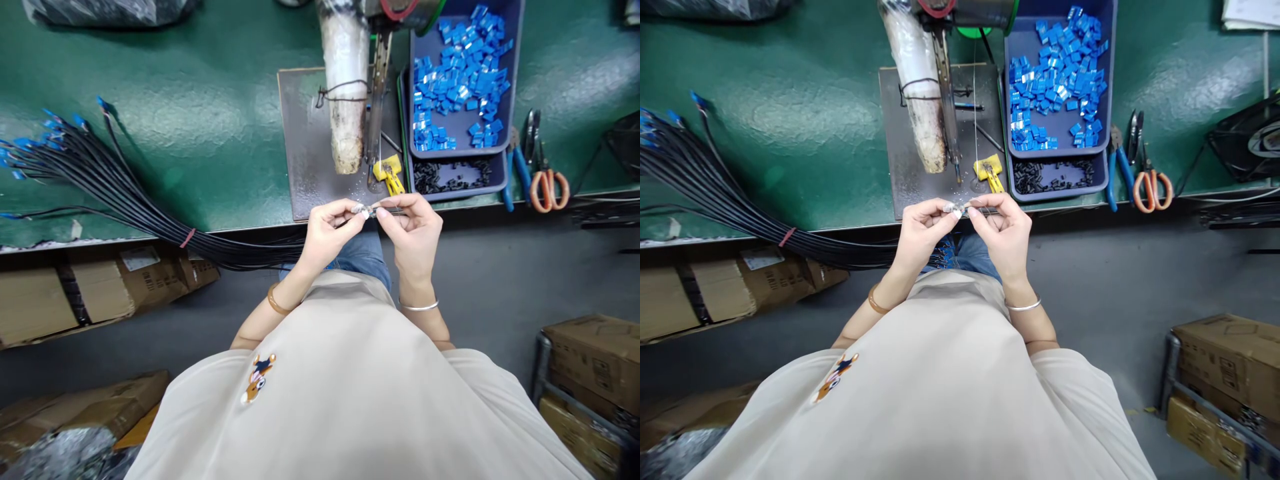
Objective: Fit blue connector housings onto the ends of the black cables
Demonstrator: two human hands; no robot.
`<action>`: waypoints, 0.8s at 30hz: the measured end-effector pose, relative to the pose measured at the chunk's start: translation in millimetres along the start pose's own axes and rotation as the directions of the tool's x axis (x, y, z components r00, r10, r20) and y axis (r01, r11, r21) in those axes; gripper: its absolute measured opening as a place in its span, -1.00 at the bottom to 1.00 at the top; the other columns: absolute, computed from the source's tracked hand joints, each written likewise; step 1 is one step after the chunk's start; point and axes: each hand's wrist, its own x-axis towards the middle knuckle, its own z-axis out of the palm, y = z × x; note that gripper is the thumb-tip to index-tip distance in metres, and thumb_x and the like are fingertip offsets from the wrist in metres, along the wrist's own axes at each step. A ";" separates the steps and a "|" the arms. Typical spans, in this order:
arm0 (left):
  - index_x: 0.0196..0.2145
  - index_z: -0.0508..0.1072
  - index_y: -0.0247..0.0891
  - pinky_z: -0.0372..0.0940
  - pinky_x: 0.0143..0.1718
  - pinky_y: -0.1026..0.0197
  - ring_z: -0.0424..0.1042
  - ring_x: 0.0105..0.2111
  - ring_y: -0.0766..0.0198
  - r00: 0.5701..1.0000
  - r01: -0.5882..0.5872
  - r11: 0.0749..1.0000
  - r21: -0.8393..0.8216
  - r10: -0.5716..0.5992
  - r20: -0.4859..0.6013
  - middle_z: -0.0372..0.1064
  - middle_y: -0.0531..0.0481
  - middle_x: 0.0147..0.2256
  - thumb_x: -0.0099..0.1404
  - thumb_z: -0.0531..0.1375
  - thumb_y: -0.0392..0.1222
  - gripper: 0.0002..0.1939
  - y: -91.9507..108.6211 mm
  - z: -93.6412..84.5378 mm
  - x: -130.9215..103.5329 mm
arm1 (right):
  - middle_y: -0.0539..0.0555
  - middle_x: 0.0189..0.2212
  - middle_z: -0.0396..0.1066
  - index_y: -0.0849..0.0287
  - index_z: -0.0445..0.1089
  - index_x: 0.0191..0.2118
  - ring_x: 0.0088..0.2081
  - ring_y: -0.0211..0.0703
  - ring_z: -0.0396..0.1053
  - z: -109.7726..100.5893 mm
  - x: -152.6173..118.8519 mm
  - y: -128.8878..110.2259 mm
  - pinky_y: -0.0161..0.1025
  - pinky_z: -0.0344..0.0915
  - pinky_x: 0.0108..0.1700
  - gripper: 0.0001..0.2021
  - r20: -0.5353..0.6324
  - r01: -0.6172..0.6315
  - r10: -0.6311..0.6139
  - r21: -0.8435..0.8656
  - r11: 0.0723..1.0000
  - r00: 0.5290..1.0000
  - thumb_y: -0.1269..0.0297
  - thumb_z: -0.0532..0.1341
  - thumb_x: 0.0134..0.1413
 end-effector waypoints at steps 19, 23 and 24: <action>-0.37 0.41 -0.32 0.05 -0.57 0.43 0.15 -0.59 0.53 0.960 0.226 0.974 0.024 -0.226 0.167 0.23 0.15 -0.57 0.10 0.34 -0.21 -0.80 2.7 -10.4 0.0 | -0.08 -0.40 0.43 0.15 0.48 -0.26 -0.62 -0.49 -0.10 -24.7 8.9 -32.5 -0.33 -0.09 -0.55 -0.88 0.361 0.193 -0.038 -0.406 0.893 0.932 0.43 0.27 0.04; -0.37 0.40 -0.31 0.07 -0.57 0.43 0.13 -0.60 0.53 0.951 0.242 0.970 0.035 -0.244 0.188 0.21 0.16 -0.57 0.12 0.32 -0.23 -0.82 0.6 -12.5 0.4 | -0.08 -0.44 0.42 0.13 0.49 -0.25 -0.61 -0.45 -0.09 -27.4 7.9 -32.7 -0.32 -0.04 -0.53 -0.91 0.361 0.212 -0.043 -0.442 0.872 0.931 0.38 0.28 0.08; -0.37 0.39 -0.31 0.07 -0.56 0.44 0.13 -0.60 0.54 0.950 0.243 0.969 0.039 -0.246 0.190 0.21 0.16 -0.57 0.12 0.32 -0.24 -0.83 0.1 -12.5 0.3 | -0.08 -0.44 0.42 0.13 0.49 -0.25 -0.60 -0.44 -0.08 -28.3 7.6 -32.7 -0.32 -0.02 -0.51 -0.92 0.368 0.230 -0.053 -0.455 0.860 0.928 0.37 0.28 0.09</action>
